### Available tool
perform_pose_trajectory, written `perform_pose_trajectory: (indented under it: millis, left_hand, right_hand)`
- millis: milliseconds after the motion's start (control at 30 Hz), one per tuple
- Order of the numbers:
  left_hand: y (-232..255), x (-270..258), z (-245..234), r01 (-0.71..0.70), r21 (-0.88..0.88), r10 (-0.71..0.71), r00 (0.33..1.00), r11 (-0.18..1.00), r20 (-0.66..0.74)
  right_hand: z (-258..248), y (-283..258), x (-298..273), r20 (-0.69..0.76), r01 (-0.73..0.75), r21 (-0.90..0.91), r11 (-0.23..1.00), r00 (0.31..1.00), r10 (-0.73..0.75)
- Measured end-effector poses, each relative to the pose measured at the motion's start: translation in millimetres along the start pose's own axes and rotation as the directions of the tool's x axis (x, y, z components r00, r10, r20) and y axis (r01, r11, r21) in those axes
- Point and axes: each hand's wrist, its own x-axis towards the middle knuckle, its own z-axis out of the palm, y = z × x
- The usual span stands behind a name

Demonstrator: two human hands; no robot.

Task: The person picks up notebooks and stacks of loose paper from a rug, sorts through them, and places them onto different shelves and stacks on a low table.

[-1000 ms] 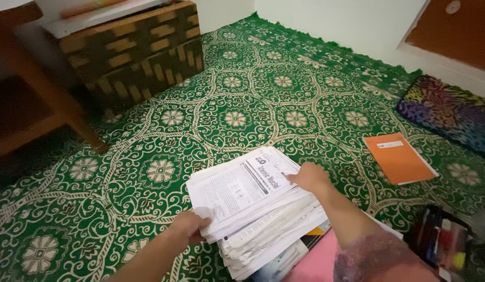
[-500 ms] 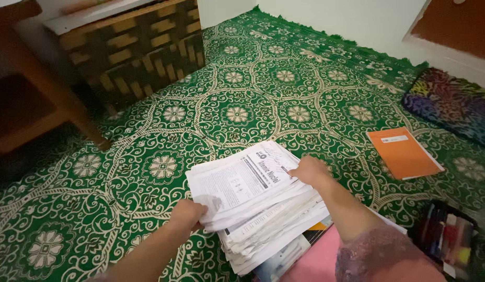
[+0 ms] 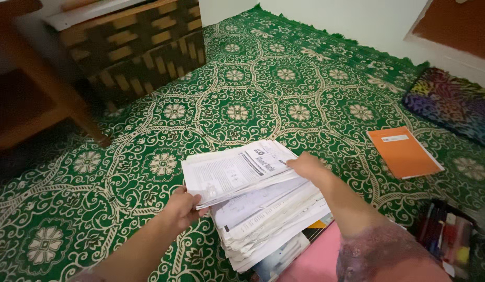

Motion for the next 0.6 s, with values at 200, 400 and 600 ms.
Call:
perform_pose_trajectory:
  millis: [200,400,600]
  left_hand:
    - [21.0,-16.6,-10.5,-0.083,0.001,0.083,0.996,0.997,0.042]
    - [53.3,-51.6,-30.5,-0.096,-0.009,0.096,0.993,0.995,0.074]
    - [92.9,-72.5,-56.8,-0.195,0.154,0.178,0.977,0.969,0.113]
  right_hand:
    - [-21.8,-3.7,-15.4,0.272,-0.175,0.729,0.662,0.961,-0.045]
    - [-39.7,-18.6,-28.6,0.383,-0.297,0.844,0.447,0.916,-0.115]
    - [-55.7,-61.1,-57.5,0.449,-0.334,0.887,0.318,0.782,-0.432]
